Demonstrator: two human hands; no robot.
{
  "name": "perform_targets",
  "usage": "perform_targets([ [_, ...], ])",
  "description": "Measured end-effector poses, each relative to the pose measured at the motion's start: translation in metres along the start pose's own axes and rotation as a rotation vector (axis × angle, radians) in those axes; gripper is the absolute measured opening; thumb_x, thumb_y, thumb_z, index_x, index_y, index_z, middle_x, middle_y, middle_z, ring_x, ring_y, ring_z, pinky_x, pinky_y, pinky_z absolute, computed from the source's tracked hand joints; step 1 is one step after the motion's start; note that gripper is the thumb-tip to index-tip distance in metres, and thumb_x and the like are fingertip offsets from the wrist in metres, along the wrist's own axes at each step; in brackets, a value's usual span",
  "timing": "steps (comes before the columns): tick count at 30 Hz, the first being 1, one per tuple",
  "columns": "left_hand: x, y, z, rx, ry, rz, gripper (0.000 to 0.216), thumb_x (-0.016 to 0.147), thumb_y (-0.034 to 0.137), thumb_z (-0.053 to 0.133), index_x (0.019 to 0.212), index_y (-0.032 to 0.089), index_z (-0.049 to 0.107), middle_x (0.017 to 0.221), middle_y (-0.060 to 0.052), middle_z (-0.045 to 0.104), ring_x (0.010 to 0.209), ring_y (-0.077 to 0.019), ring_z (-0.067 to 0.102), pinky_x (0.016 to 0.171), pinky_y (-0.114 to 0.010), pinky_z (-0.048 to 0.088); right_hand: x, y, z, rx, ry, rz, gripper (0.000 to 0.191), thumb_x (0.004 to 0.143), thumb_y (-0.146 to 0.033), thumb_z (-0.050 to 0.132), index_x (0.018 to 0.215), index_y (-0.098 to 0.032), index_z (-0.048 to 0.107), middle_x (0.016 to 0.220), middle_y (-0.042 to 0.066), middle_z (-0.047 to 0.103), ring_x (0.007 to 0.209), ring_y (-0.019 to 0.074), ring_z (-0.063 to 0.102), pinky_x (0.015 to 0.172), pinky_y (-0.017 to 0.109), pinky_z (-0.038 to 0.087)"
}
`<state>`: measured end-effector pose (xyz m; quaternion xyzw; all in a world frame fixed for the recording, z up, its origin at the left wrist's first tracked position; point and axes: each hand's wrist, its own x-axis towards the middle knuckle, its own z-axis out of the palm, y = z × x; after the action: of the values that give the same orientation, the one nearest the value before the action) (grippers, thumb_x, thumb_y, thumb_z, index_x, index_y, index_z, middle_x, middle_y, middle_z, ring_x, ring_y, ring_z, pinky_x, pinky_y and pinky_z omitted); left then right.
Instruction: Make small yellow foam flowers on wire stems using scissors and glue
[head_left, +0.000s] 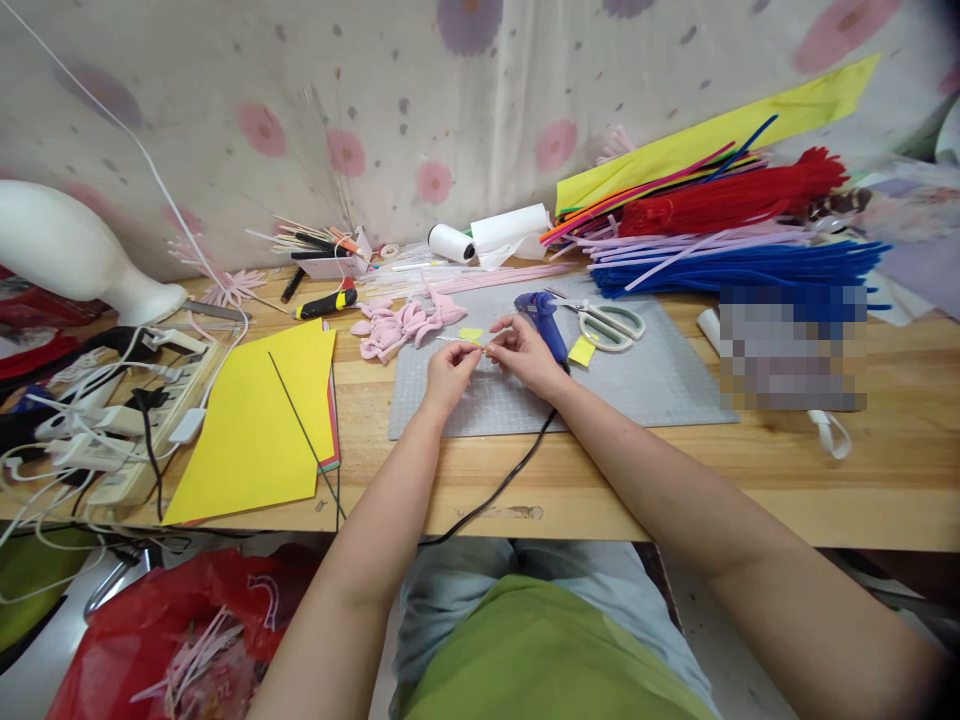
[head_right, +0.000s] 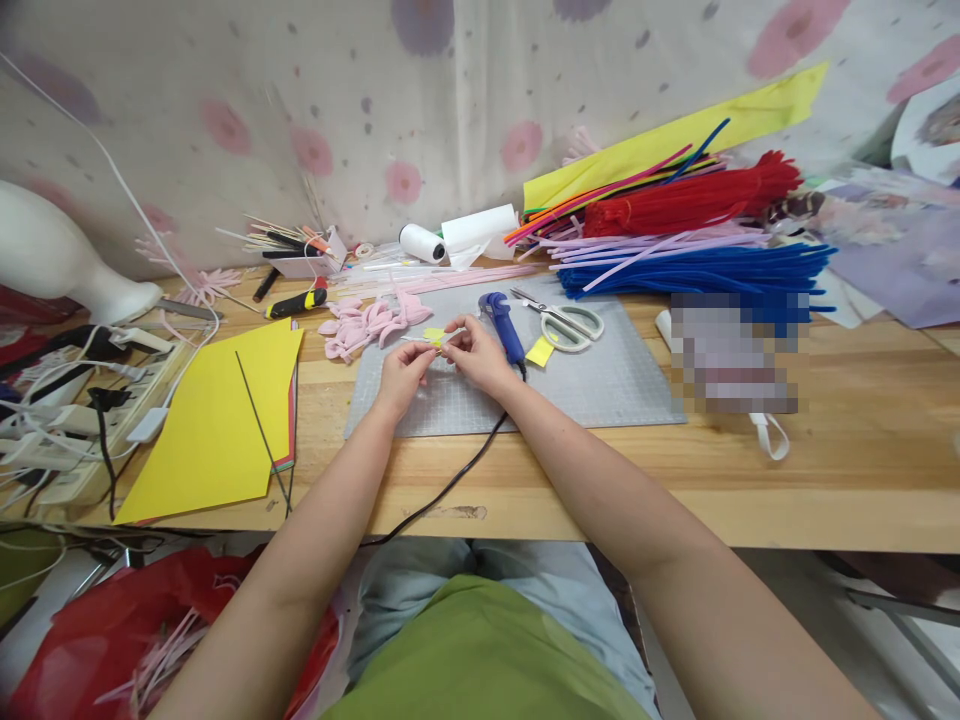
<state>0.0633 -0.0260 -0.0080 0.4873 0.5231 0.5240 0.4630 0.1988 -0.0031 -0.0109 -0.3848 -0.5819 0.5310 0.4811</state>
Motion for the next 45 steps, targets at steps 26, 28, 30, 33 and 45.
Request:
perform_targets([
  [26,-0.0003,-0.0034,0.0003,0.028,-0.013,0.080,0.013,0.067,0.026,0.065,0.070,0.014,0.061,0.053,0.005,0.049,0.041,-0.0046,0.041,0.038,-0.018,0.036,0.0022,-0.0001,-0.0012,-0.254,0.052,0.093,0.029,0.073,-0.044,0.061,0.064,-0.019,0.053,0.057,-0.001,0.059,0.047,0.0101,0.053,0.052,0.024,0.041],
  [28,0.0000,-0.0051,0.0000,0.042,-0.001,0.080,0.013,0.068,0.027,0.065,0.071,0.014,0.061,0.054,0.004,0.050,0.041,-0.0046,0.041,0.039,-0.018,0.035,0.0021,0.0005,-0.0014,-0.236,0.038,0.106,0.027,0.073,-0.042,0.063,0.065,-0.018,0.054,0.060,0.000,0.061,0.050,0.0104,0.055,0.053,0.024,0.043],
  [30,-0.0002,-0.0055,0.0000,0.053,0.005,0.074,0.013,0.068,0.027,0.065,0.072,0.014,0.061,0.055,0.004,0.052,0.042,-0.0046,0.042,0.039,-0.018,0.035,0.0022,0.0018,-0.0023,-0.204,0.015,0.126,0.023,0.071,-0.039,0.065,0.067,-0.018,0.056,0.061,0.000,0.062,0.054,0.0112,0.058,0.055,0.025,0.044],
  [33,-0.0011,-0.0046,0.0003,0.069,0.005,0.065,0.011,0.068,0.025,0.064,0.071,0.014,0.061,0.054,0.004,0.052,0.042,-0.0045,0.042,0.038,-0.017,0.033,0.0021,0.0022,-0.0046,-0.104,-0.006,0.152,0.023,0.064,-0.036,0.071,0.068,-0.017,0.059,0.059,-0.001,0.062,0.056,0.0117,0.059,0.057,0.025,0.047],
  [45,0.0019,-0.0072,0.0000,0.062,0.002,0.052,0.010,0.069,0.024,0.063,0.071,0.015,0.060,0.050,0.005,0.051,0.039,-0.0051,0.042,0.040,-0.019,0.034,-0.0001,-0.0054,-0.0066,0.177,-0.028,0.243,0.033,0.047,-0.033,0.080,0.070,-0.016,0.063,0.057,-0.002,0.061,0.055,0.0099,0.057,0.060,0.027,0.050],
])
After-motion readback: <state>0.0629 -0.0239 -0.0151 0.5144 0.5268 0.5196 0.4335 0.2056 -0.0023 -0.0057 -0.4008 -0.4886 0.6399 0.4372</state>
